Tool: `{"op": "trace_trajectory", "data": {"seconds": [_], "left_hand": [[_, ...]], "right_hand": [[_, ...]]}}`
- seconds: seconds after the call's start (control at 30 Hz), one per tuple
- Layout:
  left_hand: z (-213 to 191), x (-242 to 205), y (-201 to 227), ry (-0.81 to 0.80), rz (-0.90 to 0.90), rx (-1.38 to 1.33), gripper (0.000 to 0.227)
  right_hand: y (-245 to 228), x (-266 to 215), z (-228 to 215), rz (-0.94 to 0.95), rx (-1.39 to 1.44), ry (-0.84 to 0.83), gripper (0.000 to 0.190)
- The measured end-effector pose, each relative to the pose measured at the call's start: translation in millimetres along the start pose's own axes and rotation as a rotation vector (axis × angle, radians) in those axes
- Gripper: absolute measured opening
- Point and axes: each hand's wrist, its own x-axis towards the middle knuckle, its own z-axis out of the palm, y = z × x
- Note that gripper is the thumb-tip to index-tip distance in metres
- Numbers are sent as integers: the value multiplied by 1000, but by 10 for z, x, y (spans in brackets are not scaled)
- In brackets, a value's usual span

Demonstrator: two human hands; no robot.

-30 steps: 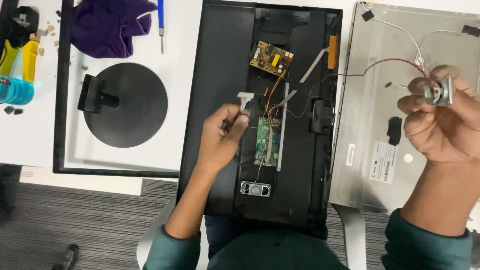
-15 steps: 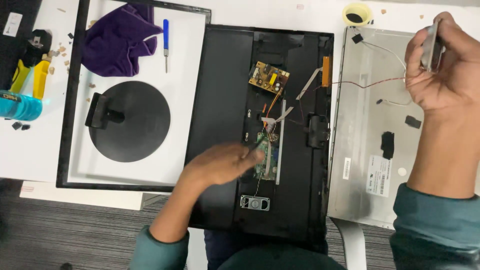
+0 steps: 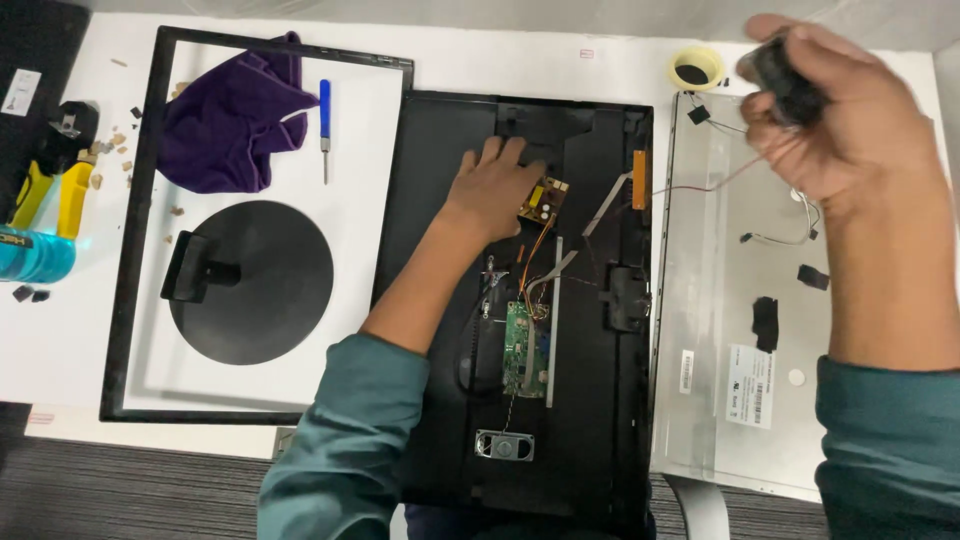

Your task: Disassembling a computer monitor to remove internal components including circuit boards and speakers.

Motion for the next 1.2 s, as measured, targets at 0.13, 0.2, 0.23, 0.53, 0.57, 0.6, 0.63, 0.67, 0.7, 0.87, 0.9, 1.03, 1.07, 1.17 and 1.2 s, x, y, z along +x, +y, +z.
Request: {"op": "trace_trajectory", "data": {"seconds": [0.13,0.2,0.23,0.53,0.57,0.6,0.63,0.67,0.7,0.87,0.9,1.03,1.07,1.17,1.2], "left_hand": [[213,139,-129,-20,80,50,78],[206,136,-162,9,101,22,76],[204,131,-180,38,123,-8,74],[-99,-335,-77,299,55,96,57],[-63,-393,-81,299,53,96,57],[-22,-455,-83,353,17,174,52],[19,-519,-85,407,-19,253,47],[28,-569,-77,408,-21,252,47],[36,-620,-70,434,-53,277,46],[-55,-762,-11,415,-171,256,50],[-66,-770,-5,383,-198,237,52],[27,-765,-49,363,-244,222,55],[22,-763,-54,364,-246,221,55],[27,-765,-63,357,-255,225,53],[29,-761,-66,339,-261,215,51]], "right_hand": [[323,376,34,147,-352,-121,38],[465,520,97,140,-425,-157,38],[538,591,132,133,-498,-191,40],[1184,973,575,-385,-1213,-349,68],[1284,1005,580,-385,-1213,-351,68],[1387,1032,583,-487,-1271,-404,66],[1492,1058,587,-591,-1327,-457,64],[1551,1052,611,-591,-1327,-460,64],[1611,1045,636,-615,-1344,-475,64],[1785,1028,719,-600,-1376,-489,71],[1784,1017,745,-576,-1380,-452,71],[1794,1031,767,-507,-1376,-431,70],[1810,1050,755,-507,-1376,-434,70],[1856,1070,731,-464,-1366,-439,71],[1856,1061,737,-510,-1389,-440,70]]}}
